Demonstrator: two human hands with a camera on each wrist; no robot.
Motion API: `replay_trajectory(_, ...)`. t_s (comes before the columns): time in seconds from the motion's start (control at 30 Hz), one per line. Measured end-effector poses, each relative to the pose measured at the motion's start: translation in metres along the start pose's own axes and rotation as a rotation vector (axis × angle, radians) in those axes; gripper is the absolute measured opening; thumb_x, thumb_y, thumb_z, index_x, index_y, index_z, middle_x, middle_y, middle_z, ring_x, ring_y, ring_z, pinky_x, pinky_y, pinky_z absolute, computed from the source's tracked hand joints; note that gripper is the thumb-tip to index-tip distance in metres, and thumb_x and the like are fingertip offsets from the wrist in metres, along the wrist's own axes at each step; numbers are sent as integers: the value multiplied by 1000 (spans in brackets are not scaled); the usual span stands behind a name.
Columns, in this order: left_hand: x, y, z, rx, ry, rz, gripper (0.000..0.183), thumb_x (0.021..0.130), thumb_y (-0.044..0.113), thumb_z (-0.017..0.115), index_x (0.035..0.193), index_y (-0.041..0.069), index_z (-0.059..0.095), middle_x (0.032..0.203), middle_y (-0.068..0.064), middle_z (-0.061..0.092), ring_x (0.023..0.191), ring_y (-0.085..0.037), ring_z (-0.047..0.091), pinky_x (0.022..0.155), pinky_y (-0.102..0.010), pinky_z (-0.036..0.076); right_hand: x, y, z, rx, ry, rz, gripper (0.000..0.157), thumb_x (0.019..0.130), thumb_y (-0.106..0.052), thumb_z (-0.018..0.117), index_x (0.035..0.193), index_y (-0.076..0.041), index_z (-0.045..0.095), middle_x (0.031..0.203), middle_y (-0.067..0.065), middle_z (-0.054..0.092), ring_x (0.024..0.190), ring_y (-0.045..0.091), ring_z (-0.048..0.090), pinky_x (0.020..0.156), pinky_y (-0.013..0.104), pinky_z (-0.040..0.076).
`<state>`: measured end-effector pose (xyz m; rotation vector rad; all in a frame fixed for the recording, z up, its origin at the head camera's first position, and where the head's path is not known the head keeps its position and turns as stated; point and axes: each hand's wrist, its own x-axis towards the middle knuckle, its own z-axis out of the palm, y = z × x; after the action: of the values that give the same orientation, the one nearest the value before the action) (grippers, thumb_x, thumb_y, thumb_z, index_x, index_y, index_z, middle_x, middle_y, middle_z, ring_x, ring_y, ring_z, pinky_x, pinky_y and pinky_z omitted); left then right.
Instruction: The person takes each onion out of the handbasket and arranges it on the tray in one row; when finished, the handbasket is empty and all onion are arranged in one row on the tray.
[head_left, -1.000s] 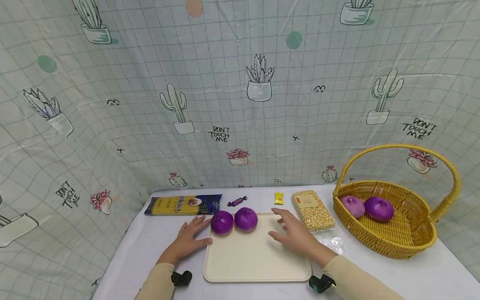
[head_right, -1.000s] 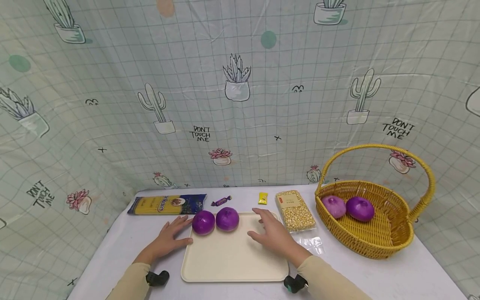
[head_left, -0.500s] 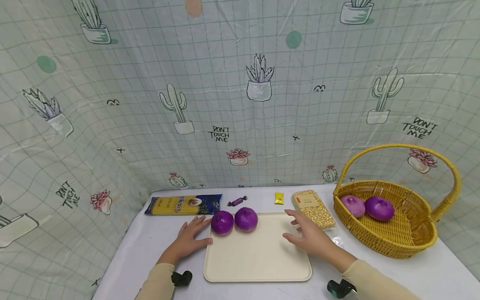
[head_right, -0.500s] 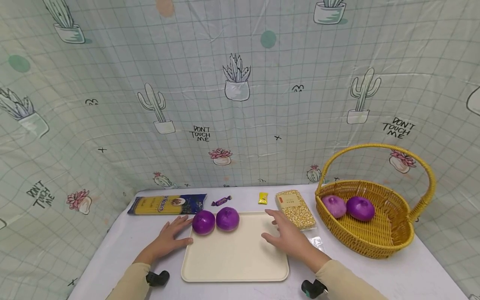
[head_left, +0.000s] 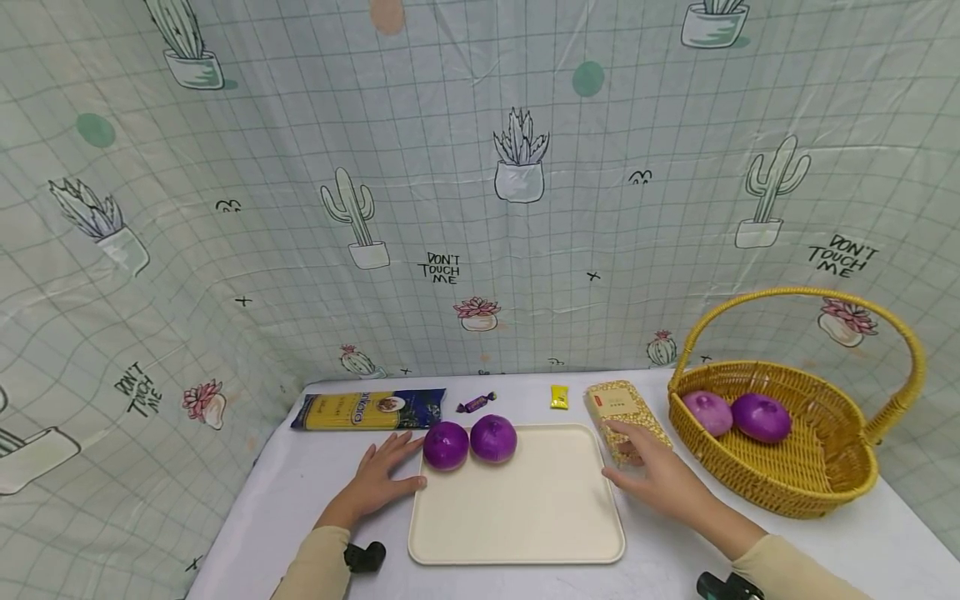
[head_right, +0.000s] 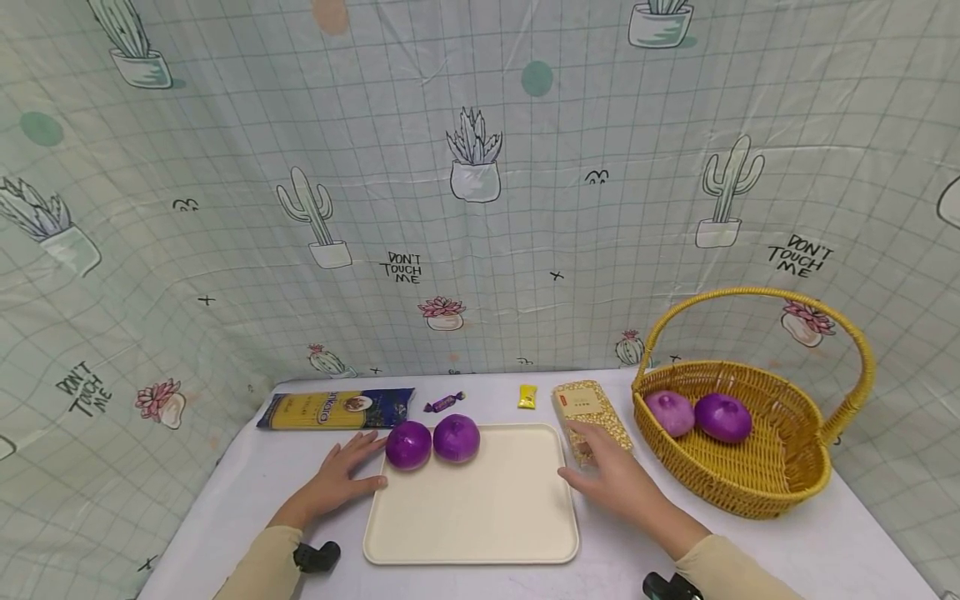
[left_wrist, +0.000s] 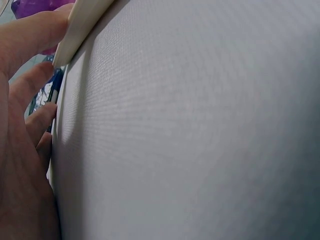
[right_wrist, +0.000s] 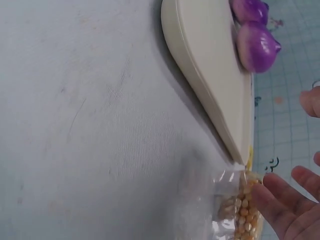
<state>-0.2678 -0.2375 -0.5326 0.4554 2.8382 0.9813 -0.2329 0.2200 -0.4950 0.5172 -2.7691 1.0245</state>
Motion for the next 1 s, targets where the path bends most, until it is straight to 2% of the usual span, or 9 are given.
replay_trajectory(0.53, 3, 0, 1, 9, -5, -2, 74, 90, 43, 75, 151, 11, 50, 161, -21, 35, 152, -44, 18, 122, -64, 0, -18, 16, -48, -41, 59, -11, 70, 91, -28, 79, 147, 0, 46, 136, 23, 56, 109, 34, 65, 85, 46, 60)
replay_trajectory(0.77, 3, -3, 2, 17, -1, -10, 74, 89, 44, 75, 151, 11, 50, 161, -20, 35, 152, -43, 18, 122, -64, 1, -21, 25, -62, -21, 90, -24, 68, 92, -21, 78, 147, 2, 45, 142, 29, 50, 111, 44, 64, 86, 49, 59)
replay_trajectory(0.87, 3, -4, 3, 16, 1, -11, 74, 89, 44, 75, 151, 12, 50, 161, -20, 35, 152, -44, 18, 122, -64, 0, -23, 27, -68, -18, 118, -49, 66, 90, -16, 79, 145, 2, 47, 139, 28, 51, 107, 45, 65, 81, 45, 62)
replay_trajectory(1.0, 3, -5, 3, 14, 2, -9, 74, 89, 44, 75, 151, 12, 50, 161, -20, 35, 153, -43, 18, 122, -64, 0, -24, 29, -76, -56, 154, -58, 64, 89, -14, 81, 143, 0, 49, 132, 23, 56, 101, 38, 66, 74, 33, 63)
